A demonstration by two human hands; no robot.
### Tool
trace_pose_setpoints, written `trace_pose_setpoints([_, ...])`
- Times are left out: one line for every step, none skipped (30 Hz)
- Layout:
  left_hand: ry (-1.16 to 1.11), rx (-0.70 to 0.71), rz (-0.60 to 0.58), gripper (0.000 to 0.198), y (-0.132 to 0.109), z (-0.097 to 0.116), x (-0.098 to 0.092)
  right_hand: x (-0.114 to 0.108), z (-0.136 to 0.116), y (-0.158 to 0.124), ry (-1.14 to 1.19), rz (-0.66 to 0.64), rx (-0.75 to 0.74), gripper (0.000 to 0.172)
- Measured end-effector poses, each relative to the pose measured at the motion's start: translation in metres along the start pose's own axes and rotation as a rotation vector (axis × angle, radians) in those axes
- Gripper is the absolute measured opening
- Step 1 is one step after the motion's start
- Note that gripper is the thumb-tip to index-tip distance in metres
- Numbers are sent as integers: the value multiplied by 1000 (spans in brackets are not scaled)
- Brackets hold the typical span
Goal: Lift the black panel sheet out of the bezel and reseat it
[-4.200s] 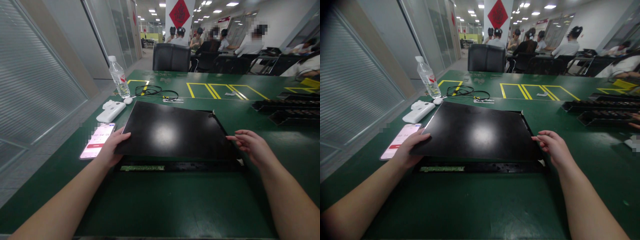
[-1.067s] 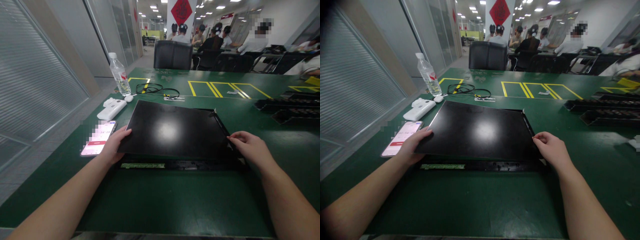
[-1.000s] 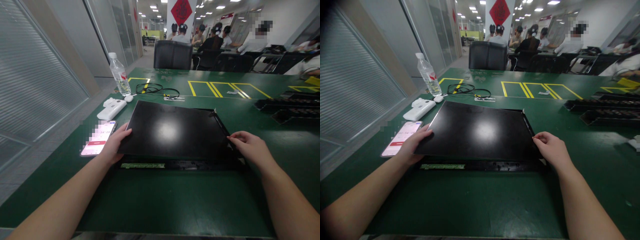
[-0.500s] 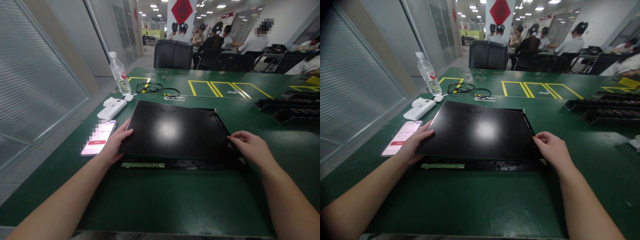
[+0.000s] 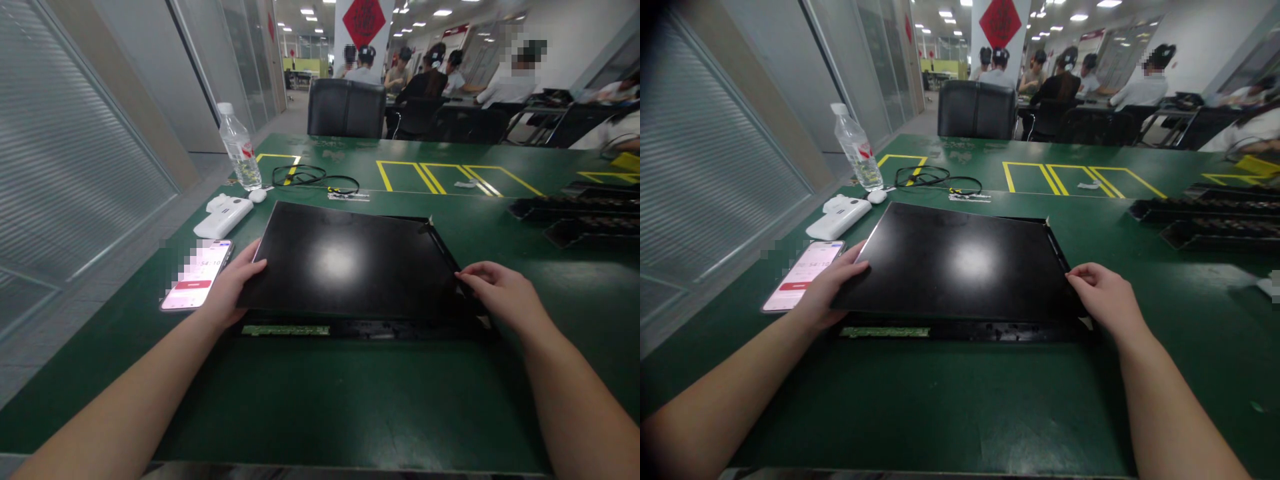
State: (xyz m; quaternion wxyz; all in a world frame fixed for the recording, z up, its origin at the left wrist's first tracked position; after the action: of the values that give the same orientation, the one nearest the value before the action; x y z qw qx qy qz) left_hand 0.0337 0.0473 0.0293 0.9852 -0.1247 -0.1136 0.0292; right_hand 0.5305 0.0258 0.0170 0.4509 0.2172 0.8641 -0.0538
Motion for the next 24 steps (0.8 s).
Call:
trace_pose_setpoints([-2, -5, 23, 83, 0, 0, -2, 0, 1, 0, 11, -1, 9, 31])
trace_pose_setpoints([-2, -7, 38, 83, 0, -1, -3, 0, 1, 0, 20, -1, 20, 32])
trace_pose_setpoints([-1, -10, 41, 82, 1, -1, -4, 0, 1, 0, 24, 0, 32, 33])
trace_pose_setpoints([0, -10, 33, 80, 1, -2, -3, 0, 1, 0, 25, -1, 47, 33])
trace_pose_setpoints([0, -10, 23, 79, 1, -2, -3, 0, 0, -1, 26, -3, 62, 33])
trace_pose_setpoints([0, -10, 17, 79, 2, -2, -3, 0, 0, -2, 29, -8, 78, 33])
trace_pose_setpoints([0, -12, 18, 79, 2, -2, -3, 0, 0, -2, 36, -12, 92, 34])
trace_pose_setpoints([1, -13, 22, 80, 2, -2, -3, 0, 0, -3, 45, -19, 102, 34])
trace_pose_setpoints([4, -14, 25, 80, 1, -2, -3, 0, 0, -3, 55, -24, 108, 35])
trace_pose_setpoints([8, -15, 29, 80, 1, -2, -3, 1, 0, -3, 68, -28, 110, 34])
trace_pose_setpoints([11, -16, 34, 79, 1, -2, -3, 1, 1, -3, 80, -29, 105, 34])
trace_pose_setpoints([12, -15, 39, 78, 1, -2, -3, 1, 1, -2, 92, -28, 95, 33])
trace_pose_setpoints([11, -14, 47, 76, 0, -2, -3, 1, 1, -2, 103, -24, 84, 33])
trace_pose_setpoints([11, -13, 54, 74, 0, -2, -4, 1, 0, -2, 113, -21, 73, 32])
trace_pose_setpoints([12, -10, 58, 72, 0, -1, -4, 1, 0, -2, 120, -20, 68, 32])
trace_pose_setpoints([14, -4, 59, 71, 0, -1, -4, 1, 0, -2, 126, -21, 69, 32])
trace_pose_setpoints([15, 2, 56, 70, 0, -1, -5, 1, -1, -2, 132, -22, 77, 32])
trace_pose_setpoints([14, 10, 54, 70, 0, -1, -5, 1, -1, -3, 141, -24, 88, 32])
trace_pose_setpoints([14, 17, 51, 71, 0, -1, -6, 1, -2, -3, 152, -26, 97, 32])
trace_pose_setpoints([16, 24, 46, 72, 0, -1, -6, 0, -3, -4, 163, -27, 104, 31])
trace_pose_setpoints([22, 34, 39, 73, 1, -1, -7, 0, -4, -5, 172, -25, 112, 31])
trace_pose_setpoints([32, 48, 28, 74, 2, -1, -8, -1, -5, -5, 179, -22, 120, 31])
trace_pose_setpoints([49, 65, 13, 74, 2, -1, -9, -1, -6, -6, 182, -20, 132, 32])
trace_pose_setpoints([71, 86, -6, 74, 3, -1, -9, -1, -6, -6, 184, -19, 146, 32])
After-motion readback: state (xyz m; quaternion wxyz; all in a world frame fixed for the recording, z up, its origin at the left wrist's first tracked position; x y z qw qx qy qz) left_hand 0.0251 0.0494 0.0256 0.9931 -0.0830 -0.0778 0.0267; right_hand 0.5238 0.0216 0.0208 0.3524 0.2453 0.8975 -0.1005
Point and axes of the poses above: each hand's wrist, its own y-axis towards the middle knuckle, its own x-axis out of the palm, z = x × y, the point moved 6 cm from there along y, towards the middle knuckle, and after that the axes turned 1 degree about z, right-handed, at the moved point
